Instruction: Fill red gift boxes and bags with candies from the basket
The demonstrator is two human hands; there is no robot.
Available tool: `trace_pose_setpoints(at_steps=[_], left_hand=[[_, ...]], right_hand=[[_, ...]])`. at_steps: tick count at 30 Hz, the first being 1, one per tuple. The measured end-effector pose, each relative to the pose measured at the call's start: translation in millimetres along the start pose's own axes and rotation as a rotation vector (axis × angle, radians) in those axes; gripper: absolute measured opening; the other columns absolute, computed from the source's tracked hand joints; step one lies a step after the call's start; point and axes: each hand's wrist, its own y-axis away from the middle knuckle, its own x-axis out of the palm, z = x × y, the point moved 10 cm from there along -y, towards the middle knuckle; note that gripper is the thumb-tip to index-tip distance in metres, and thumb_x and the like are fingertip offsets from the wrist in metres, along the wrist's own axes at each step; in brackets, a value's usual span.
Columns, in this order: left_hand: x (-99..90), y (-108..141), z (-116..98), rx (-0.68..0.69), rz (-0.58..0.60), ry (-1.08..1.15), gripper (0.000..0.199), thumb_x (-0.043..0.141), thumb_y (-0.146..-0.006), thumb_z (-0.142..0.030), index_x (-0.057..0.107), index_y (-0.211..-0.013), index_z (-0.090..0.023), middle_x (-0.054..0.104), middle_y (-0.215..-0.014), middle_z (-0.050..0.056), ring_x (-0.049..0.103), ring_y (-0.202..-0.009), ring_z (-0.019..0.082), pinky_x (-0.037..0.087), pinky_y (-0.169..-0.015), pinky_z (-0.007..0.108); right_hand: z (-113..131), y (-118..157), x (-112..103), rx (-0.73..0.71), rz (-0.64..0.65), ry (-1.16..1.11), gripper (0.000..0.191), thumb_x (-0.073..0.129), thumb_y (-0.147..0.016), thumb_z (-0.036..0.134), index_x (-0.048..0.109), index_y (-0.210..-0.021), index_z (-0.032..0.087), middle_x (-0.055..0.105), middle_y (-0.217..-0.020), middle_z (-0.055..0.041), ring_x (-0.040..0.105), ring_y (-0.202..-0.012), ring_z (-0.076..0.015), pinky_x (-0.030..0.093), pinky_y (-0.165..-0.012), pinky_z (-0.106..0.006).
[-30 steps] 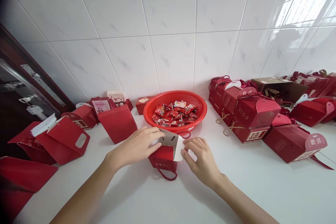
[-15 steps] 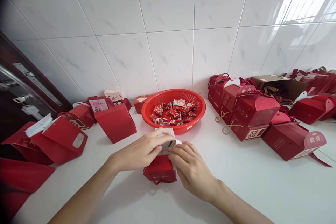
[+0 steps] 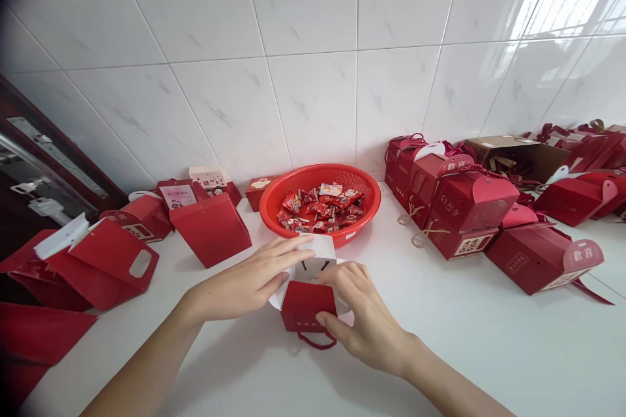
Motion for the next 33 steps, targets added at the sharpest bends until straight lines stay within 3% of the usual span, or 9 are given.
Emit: trace_pose_setpoints(at_steps=[5, 8, 14, 18, 21, 26, 29, 31, 33], left_hand=[[-0.7, 11, 3, -0.080, 0.059, -0.048, 0.058, 0.048, -0.092, -0.019, 0.045, -0.148, -0.032, 0.029, -0.165, 0.003, 0.034, -0.149, 0.028, 0.042, -0.112, 0.041], [-7.3, 18, 10, -0.153, 0.028, -0.033, 0.053, 0.049, -0.094, -0.030, 0.046, -0.147, -0.033, 0.038, -0.161, 0.003, 0.047, -0.139, 0.030, 0.048, -0.101, 0.038], [-10.3, 20, 16, -0.168, 0.081, 0.016, 0.035, 0.063, -0.085, -0.036, 0.065, -0.119, -0.030, 0.067, -0.124, 0.001, 0.063, -0.110, 0.026, 0.049, -0.086, 0.030], [-2.0, 11, 10, -0.109, 0.160, 0.081, 0.040, 0.068, -0.078, -0.034, 0.064, -0.118, -0.031, 0.070, -0.115, -0.001, 0.062, -0.112, 0.027, 0.048, -0.081, 0.027], [1.8, 3, 19, -0.185, 0.114, 0.067, 0.039, 0.065, -0.080, -0.034, 0.063, -0.118, -0.030, 0.071, -0.109, 0.002, 0.064, -0.108, 0.028, 0.048, -0.076, 0.029], [0.2, 0, 31, -0.288, -0.009, -0.002, 0.040, 0.060, -0.085, -0.042, 0.063, -0.123, -0.028, 0.069, -0.115, 0.009, 0.060, -0.118, 0.034, 0.050, -0.080, 0.035], [-3.8, 2, 25, -0.245, -0.011, 0.025, 0.043, 0.056, -0.090, -0.044, 0.062, -0.129, -0.027, 0.068, -0.123, 0.009, 0.063, -0.116, 0.032, 0.052, -0.082, 0.035], [-10.2, 3, 19, -0.193, -0.027, 0.033, 0.046, 0.053, -0.093, -0.046, 0.061, -0.134, -0.027, 0.065, -0.132, 0.008, 0.062, -0.118, 0.030, 0.051, -0.086, 0.035], [-15.2, 4, 15, -0.149, -0.038, 0.020, 0.047, 0.051, -0.094, -0.047, 0.060, -0.136, -0.029, 0.064, -0.137, 0.005, 0.059, -0.124, 0.029, 0.050, -0.092, 0.036]], right_hand=[[25, 6, 3, -0.290, 0.017, 0.175, 0.044, 0.042, -0.089, 0.000, 0.059, -0.120, 0.026, 0.066, -0.120, -0.0107, 0.063, -0.109, -0.0209, 0.051, -0.098, -0.043], [32, 10, 7, -0.381, 0.043, 0.186, 0.045, 0.042, -0.090, 0.000, 0.066, -0.115, 0.028, 0.066, -0.122, -0.0105, 0.064, -0.113, -0.0197, 0.047, -0.107, -0.047], [30, 13, 14, -0.355, 0.157, -0.047, 0.029, 0.053, -0.099, 0.039, 0.073, -0.112, 0.023, 0.059, -0.137, -0.0147, 0.056, -0.131, -0.0241, 0.037, -0.117, -0.052], [22, 12, 15, -0.349, 0.092, 0.007, 0.021, 0.057, -0.098, 0.025, 0.073, -0.111, 0.026, 0.063, -0.134, -0.0123, 0.059, -0.126, -0.0207, 0.042, -0.114, -0.048], [14, 11, 16, -0.346, 0.031, 0.122, 0.031, 0.053, -0.094, 0.010, 0.071, -0.115, 0.025, 0.065, -0.130, -0.0132, 0.062, -0.120, -0.0225, 0.048, -0.108, -0.049], [-3, -4, -2, -0.184, 0.032, -0.075, 0.022, 0.056, -0.095, 0.017, 0.074, -0.106, 0.024, 0.067, -0.125, -0.0113, 0.067, -0.107, -0.0213, 0.058, -0.089, -0.037], [-20, -38, -31, -0.062, -0.029, -0.197, 0.020, 0.054, -0.098, 0.027, 0.073, -0.102, 0.022, 0.072, -0.116, -0.0100, 0.069, -0.105, -0.0216, 0.058, -0.088, -0.035], [-46, -72, -43, 0.089, -0.028, -0.089, 0.024, 0.050, -0.100, 0.028, 0.072, -0.105, 0.020, 0.074, -0.109, -0.0090, 0.069, -0.104, -0.0232, 0.056, -0.090, -0.036], [-95, -102, -37, 0.398, 0.140, 0.176, 0.025, 0.048, -0.100, 0.022, 0.071, -0.109, 0.020, 0.074, -0.110, -0.0067, 0.069, -0.103, -0.0214, 0.054, -0.092, -0.033]])
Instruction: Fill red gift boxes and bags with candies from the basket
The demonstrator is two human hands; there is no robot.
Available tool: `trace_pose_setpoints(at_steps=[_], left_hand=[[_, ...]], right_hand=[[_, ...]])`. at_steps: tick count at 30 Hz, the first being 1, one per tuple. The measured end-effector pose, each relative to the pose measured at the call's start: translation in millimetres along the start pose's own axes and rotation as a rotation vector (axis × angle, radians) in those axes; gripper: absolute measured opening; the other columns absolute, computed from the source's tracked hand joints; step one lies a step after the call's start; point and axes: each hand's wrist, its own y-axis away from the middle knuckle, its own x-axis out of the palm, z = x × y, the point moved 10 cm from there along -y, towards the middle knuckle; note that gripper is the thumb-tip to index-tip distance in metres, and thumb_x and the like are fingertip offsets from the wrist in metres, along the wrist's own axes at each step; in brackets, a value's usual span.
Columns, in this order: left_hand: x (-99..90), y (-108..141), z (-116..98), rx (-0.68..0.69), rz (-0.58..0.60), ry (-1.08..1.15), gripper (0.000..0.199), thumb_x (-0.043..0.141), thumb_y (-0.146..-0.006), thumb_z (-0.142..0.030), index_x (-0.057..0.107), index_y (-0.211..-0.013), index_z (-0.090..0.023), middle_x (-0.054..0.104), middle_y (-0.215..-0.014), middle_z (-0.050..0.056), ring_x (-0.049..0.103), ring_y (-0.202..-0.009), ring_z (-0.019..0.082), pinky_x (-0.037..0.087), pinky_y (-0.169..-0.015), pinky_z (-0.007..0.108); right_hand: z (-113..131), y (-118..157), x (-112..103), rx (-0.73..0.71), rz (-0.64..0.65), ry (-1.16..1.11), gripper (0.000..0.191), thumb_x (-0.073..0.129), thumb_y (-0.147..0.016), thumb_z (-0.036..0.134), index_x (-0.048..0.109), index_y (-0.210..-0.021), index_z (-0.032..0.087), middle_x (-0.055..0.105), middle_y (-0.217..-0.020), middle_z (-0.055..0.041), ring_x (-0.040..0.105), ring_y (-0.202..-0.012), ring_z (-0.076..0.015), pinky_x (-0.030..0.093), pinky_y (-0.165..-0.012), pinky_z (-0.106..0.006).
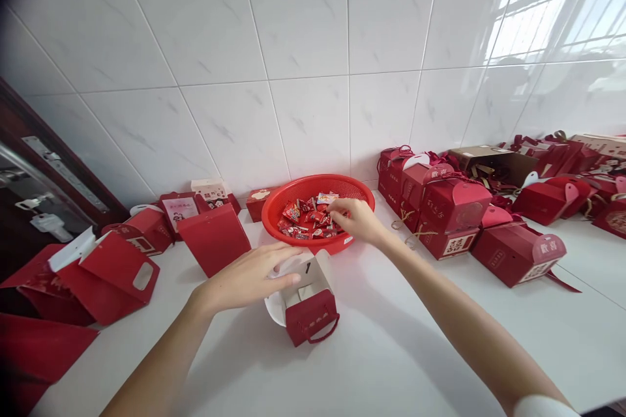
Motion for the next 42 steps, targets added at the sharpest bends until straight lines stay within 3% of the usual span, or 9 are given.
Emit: trace_pose_setpoints(at_steps=[4, 8, 12, 18, 22, 26, 32, 37, 42], left_hand=[[-7.5, 2, 0, 0.040, -0.045, -0.025, 0.046, 0.050, -0.096, -0.050, 0.060, -0.137, -0.032, 0.063, -0.138, 0.003, 0.054, -0.131, 0.029, 0.047, -0.100, 0.039], [-19.7, 5, 7, 0.011, -0.131, 0.015, 0.050, 0.051, -0.095, -0.055, 0.061, -0.137, -0.029, 0.061, -0.142, 0.006, 0.058, -0.125, 0.030, 0.051, -0.097, 0.040], [-26.6, 1, 9, 0.068, -0.151, 0.135, 0.044, 0.055, -0.094, -0.049, 0.066, -0.130, -0.027, 0.067, -0.133, 0.005, 0.063, -0.116, 0.026, 0.053, -0.095, 0.037], [-35.3, -24, 33, 0.086, -0.299, 0.323, 0.030, 0.061, -0.089, -0.034, 0.071, -0.113, -0.020, 0.073, -0.119, 0.006, 0.067, -0.107, 0.022, 0.054, -0.097, 0.036], [-41.8, -63, 62, 0.018, -0.426, 0.395, 0.036, 0.059, -0.088, -0.026, 0.065, -0.123, -0.016, 0.070, -0.124, 0.011, 0.066, -0.111, 0.022, 0.054, -0.099, 0.037], [-39.7, -119, 73, -0.023, -0.353, 0.384, 0.049, 0.060, -0.091, -0.028, 0.055, -0.137, -0.013, 0.065, -0.132, 0.016, 0.065, -0.118, 0.024, 0.052, -0.103, 0.037], [-32.3, -159, 67, 0.029, -0.218, 0.344, 0.026, 0.073, -0.082, -0.023, 0.074, -0.107, -0.016, 0.076, -0.115, 0.008, 0.069, -0.108, 0.024, 0.054, -0.095, 0.030], [-44.9, -153, 101, -0.176, -0.448, 0.184, 0.024, 0.060, -0.086, -0.011, 0.074, -0.105, -0.015, 0.077, -0.099, 0.010, 0.070, -0.096, 0.026, 0.052, -0.093, 0.040], [-58.1, -147, 111, -0.247, -0.629, 0.067, 0.036, 0.053, -0.085, -0.005, 0.068, -0.116, -0.016, 0.068, -0.123, 0.013, 0.063, -0.115, 0.026, 0.046, -0.104, 0.040]], right_hand=[[-42, -66, 18, 0.215, 0.146, 0.132, 0.016, 0.064, -0.094, 0.025, 0.070, -0.107, 0.017, 0.071, -0.110, -0.0100, 0.068, -0.099, -0.0226, 0.056, -0.088, -0.038], [-64, -87, 44, 0.244, 0.230, 0.137, 0.027, 0.060, -0.098, 0.036, 0.064, -0.118, 0.018, 0.065, -0.121, -0.0080, 0.065, -0.101, -0.0194, 0.058, -0.087, -0.039], [-60, -88, 41, 0.152, 0.139, 0.065, 0.023, 0.062, -0.096, 0.032, 0.068, -0.110, 0.015, 0.070, -0.112, -0.0069, 0.067, -0.099, -0.0210, 0.057, -0.088, -0.039], [-43, -89, 22, -0.005, -0.037, -0.127, 0.027, 0.060, -0.078, 0.003, 0.081, -0.089, 0.014, 0.080, -0.094, -0.0079, 0.073, -0.090, -0.0225, 0.056, -0.084, -0.028], [-34, -87, 24, -0.084, -0.038, -0.236, 0.029, 0.058, -0.067, 0.000, 0.082, -0.075, 0.015, 0.079, -0.079, -0.0052, 0.073, -0.076, -0.0207, 0.057, -0.071, -0.025], [-27, -84, 19, -0.121, -0.062, -0.298, 0.030, 0.057, -0.068, 0.000, 0.081, -0.076, 0.015, 0.079, -0.081, -0.0040, 0.073, -0.078, -0.0192, 0.057, -0.073, -0.024], [-33, -81, 9, -0.046, -0.153, -0.273, 0.025, 0.059, -0.076, 0.003, 0.079, -0.083, 0.016, 0.079, -0.091, -0.0051, 0.073, -0.087, -0.0194, 0.056, -0.083, -0.026], [-64, -79, 4, 0.160, -0.244, -0.154, 0.036, 0.048, -0.086, 0.006, 0.075, -0.107, 0.016, 0.076, -0.110, -0.0087, 0.069, -0.106, -0.0214, 0.052, -0.091, -0.030], [-89, -83, 32, 0.284, -0.035, 0.013, 0.022, 0.061, -0.085, 0.010, 0.073, -0.104, 0.014, 0.075, -0.102, -0.0118, 0.070, -0.095, -0.0234, 0.053, -0.080, -0.030]])
